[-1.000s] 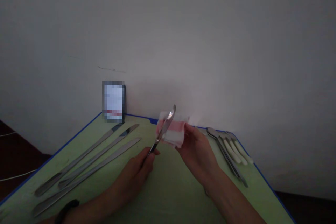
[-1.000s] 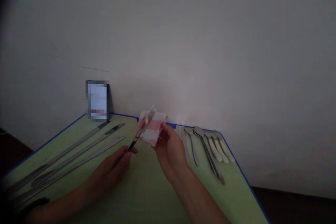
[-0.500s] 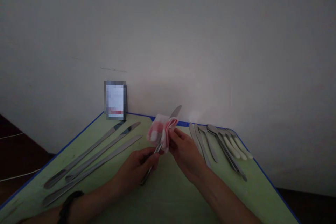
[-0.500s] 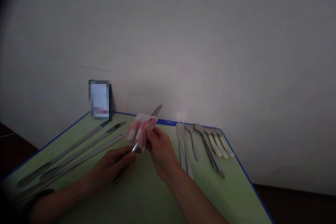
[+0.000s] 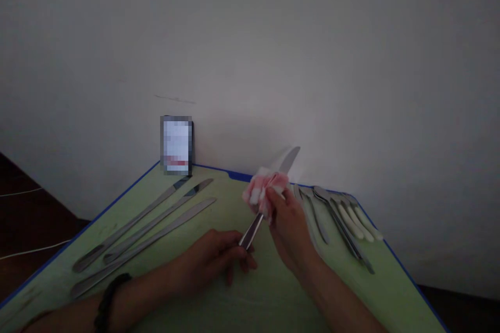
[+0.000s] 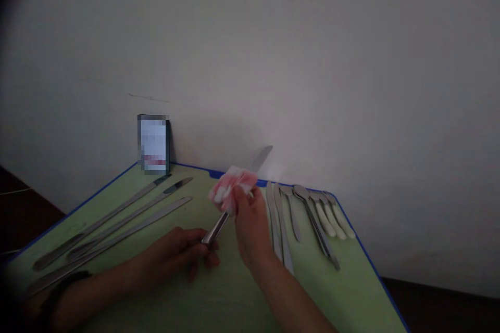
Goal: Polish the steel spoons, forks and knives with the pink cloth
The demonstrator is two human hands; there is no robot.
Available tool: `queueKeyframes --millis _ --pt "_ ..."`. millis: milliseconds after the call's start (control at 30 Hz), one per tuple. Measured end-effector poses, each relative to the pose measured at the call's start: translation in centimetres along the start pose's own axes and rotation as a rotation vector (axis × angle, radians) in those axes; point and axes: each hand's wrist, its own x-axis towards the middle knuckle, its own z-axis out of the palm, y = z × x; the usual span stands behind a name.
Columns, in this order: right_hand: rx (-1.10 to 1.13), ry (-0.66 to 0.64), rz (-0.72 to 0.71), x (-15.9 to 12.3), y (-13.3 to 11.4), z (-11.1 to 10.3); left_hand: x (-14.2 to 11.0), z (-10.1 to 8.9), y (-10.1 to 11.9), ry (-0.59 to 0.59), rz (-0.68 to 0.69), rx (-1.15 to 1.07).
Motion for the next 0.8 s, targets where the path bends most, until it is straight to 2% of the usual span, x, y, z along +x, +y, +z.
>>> queueKeyframes --millis 67,167,333,433,567,667,800 --pt "-0.113 -0.04 0.032 -1.0 1.8 0.3 0.1 0.3 -0.1 0.052 0.003 -0.005" --pt "-0.151 -0.101 0.053 -2.1 3.7 0.6 0.2 0.7 0.0 0.143 -0.03 -0.029" --pt "-0.124 -0.08 -0.015 -2.8 3.9 0.6 0.2 0.7 -0.1 0.26 -0.118 -0.03" --pt "-0.155 -0.059 -0.033 -3.3 3.5 0.2 0.2 0.4 -0.1 0.228 -0.108 0.086" --pt "-0.176 -0.064 0.053 -4.0 3.6 -0.3 0.1 0.3 0.3 0.147 -0.125 0.206" --pt "-0.157 -0.077 0.109 -4.0 3.6 -0.4 0.0 0.2 0.5 0.118 -0.119 0.22" --pt "-0.045 -0.064 0.089 -2.7 2.1 -0.3 -0.4 0.2 0.8 0.032 -0.041 0.152"
